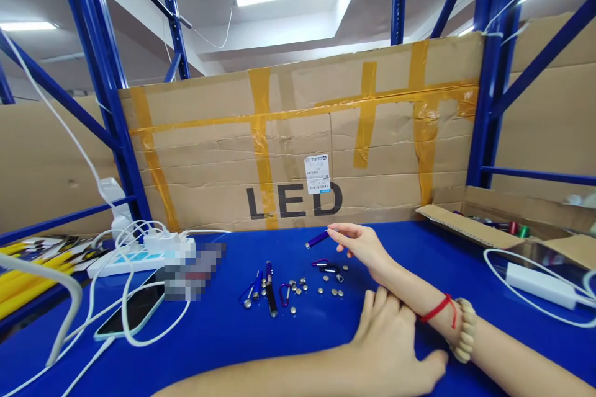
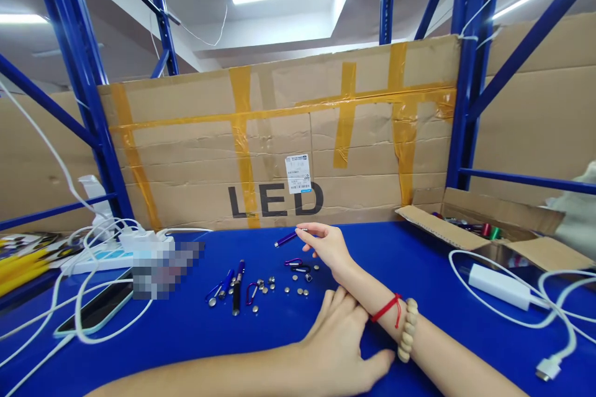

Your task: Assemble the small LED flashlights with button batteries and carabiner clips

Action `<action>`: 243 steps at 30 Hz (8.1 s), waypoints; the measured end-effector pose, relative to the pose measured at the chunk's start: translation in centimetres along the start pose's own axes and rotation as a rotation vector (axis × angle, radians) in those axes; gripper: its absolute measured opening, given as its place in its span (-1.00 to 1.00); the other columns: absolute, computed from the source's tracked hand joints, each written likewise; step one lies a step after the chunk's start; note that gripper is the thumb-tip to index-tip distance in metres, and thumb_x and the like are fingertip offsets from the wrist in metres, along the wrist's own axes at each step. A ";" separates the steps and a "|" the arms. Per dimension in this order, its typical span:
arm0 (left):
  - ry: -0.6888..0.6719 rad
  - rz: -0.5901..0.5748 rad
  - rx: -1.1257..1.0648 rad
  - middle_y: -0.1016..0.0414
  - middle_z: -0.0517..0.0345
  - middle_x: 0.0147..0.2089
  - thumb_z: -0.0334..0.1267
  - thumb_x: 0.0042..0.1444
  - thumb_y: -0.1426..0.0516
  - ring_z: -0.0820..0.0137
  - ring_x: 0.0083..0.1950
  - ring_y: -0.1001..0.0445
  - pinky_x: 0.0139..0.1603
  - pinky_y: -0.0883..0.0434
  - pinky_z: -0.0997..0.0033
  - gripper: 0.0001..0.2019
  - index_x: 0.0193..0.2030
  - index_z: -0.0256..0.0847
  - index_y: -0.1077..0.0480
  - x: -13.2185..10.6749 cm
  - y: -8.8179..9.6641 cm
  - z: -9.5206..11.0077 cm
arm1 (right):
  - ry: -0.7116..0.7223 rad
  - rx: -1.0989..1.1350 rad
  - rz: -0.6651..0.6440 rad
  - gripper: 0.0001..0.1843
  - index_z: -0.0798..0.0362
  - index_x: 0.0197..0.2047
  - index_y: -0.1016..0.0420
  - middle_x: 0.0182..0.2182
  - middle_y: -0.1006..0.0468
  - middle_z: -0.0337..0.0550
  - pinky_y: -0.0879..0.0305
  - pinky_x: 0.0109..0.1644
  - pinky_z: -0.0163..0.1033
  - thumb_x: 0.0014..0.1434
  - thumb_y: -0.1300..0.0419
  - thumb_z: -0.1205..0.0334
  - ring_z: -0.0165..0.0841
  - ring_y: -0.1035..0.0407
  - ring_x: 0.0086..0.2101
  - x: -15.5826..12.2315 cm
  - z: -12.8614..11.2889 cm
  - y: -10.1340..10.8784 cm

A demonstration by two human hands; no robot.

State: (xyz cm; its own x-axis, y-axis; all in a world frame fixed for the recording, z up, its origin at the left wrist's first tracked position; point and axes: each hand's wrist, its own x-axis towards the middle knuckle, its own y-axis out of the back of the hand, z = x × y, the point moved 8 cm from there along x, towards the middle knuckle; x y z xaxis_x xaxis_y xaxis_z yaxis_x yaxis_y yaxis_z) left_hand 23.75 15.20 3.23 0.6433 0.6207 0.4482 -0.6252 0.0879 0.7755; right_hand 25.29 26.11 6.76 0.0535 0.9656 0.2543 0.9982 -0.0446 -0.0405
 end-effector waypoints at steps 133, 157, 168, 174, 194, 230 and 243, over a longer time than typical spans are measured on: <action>0.314 0.483 0.066 -0.17 -0.16 0.14 -0.39 0.08 -0.02 0.22 0.00 -0.36 0.05 -0.28 0.07 -0.35 0.28 -0.22 0.18 -6.3 11.8 -8.7 | 0.260 -0.340 -0.330 -0.75 0.13 -0.34 -0.58 -0.56 -0.55 -0.18 -0.23 -0.64 -0.43 -0.01 -0.26 0.11 -0.47 -0.34 -0.64 -4.0 -0.5 -5.2; 0.435 0.110 -0.451 -0.15 0.38 -0.69 -0.06 0.22 0.07 0.51 -0.64 -0.13 -0.56 -0.08 0.54 -0.71 -0.47 -0.16 -0.11 -6.4 9.2 -11.3 | -0.202 -0.072 -0.260 -0.61 0.06 -0.38 -0.63 -0.46 -0.53 -0.15 -0.22 -0.63 -0.44 -0.26 -0.38 -0.03 -0.55 -0.23 -0.62 -3.7 5.8 -3.4; 0.483 0.220 -0.349 -0.17 0.35 -0.52 -0.17 0.29 0.17 0.47 -0.51 -0.18 -0.45 -0.14 0.50 -0.81 -0.33 -0.13 -0.08 -6.5 9.8 -11.7 | -0.223 -0.089 -0.273 -0.56 0.04 -0.32 -0.63 -0.47 -0.52 -0.14 -0.27 -0.60 -0.43 -0.25 -0.37 -0.06 -0.45 -0.30 -0.50 -4.0 5.7 -3.7; 0.486 0.177 -0.285 -0.17 0.35 -0.53 -0.24 0.28 0.16 0.45 -0.50 -0.23 -0.45 -0.16 0.49 -0.86 -0.23 -0.14 -0.16 -6.5 9.5 -11.7 | -0.228 -0.067 -0.208 -0.56 0.07 -0.29 -0.61 -0.47 -0.53 -0.15 -0.26 -0.57 -0.46 -0.19 -0.34 -0.07 -0.48 -0.32 -0.50 -4.0 4.9 -3.4; 0.267 0.148 -0.179 -0.49 0.13 -0.20 -0.35 0.26 0.09 0.34 -0.22 -0.43 -0.16 -0.31 0.43 -0.74 -0.06 -0.16 -0.38 -6.0 9.9 -9.5 | 0.017 -0.225 -0.367 -0.70 0.12 -0.46 -0.58 -0.55 -0.53 -0.20 -0.20 -0.65 -0.46 -0.13 -0.34 0.02 -0.54 -0.26 -0.65 -3.3 1.9 -3.6; 0.468 0.103 -0.103 -0.42 0.20 -0.32 -0.22 0.26 0.07 0.32 -0.24 -0.38 -0.24 -0.28 0.38 -0.76 -0.02 -0.08 -0.34 -6.4 9.4 -11.4 | 0.938 -1.159 -0.496 -0.76 0.04 -0.15 -0.39 -0.25 -0.47 -0.19 -0.16 -0.46 -0.39 0.32 0.09 0.25 -0.49 -0.37 -0.45 -5.6 -1.6 -4.7; 0.464 0.076 -0.071 -0.33 0.27 -0.49 -0.20 0.26 0.09 0.33 -0.32 -0.35 -0.24 -0.24 0.38 -0.74 -0.05 -0.07 -0.38 -6.3 9.2 -11.6 | 1.122 -1.165 -0.447 -0.70 0.06 -0.16 -0.48 -0.34 -0.50 -0.21 -0.12 -0.52 -0.41 0.32 0.06 0.22 -0.55 -0.35 -0.53 -6.6 -2.2 -4.9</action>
State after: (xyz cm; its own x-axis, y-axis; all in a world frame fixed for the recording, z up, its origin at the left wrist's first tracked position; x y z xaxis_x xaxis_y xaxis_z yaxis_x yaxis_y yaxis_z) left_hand 8.86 21.19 2.35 0.3391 0.9087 0.2437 -0.7019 0.0719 0.7086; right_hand 20.09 19.37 7.37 -0.7418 0.3286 0.5846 0.3987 -0.4848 0.7785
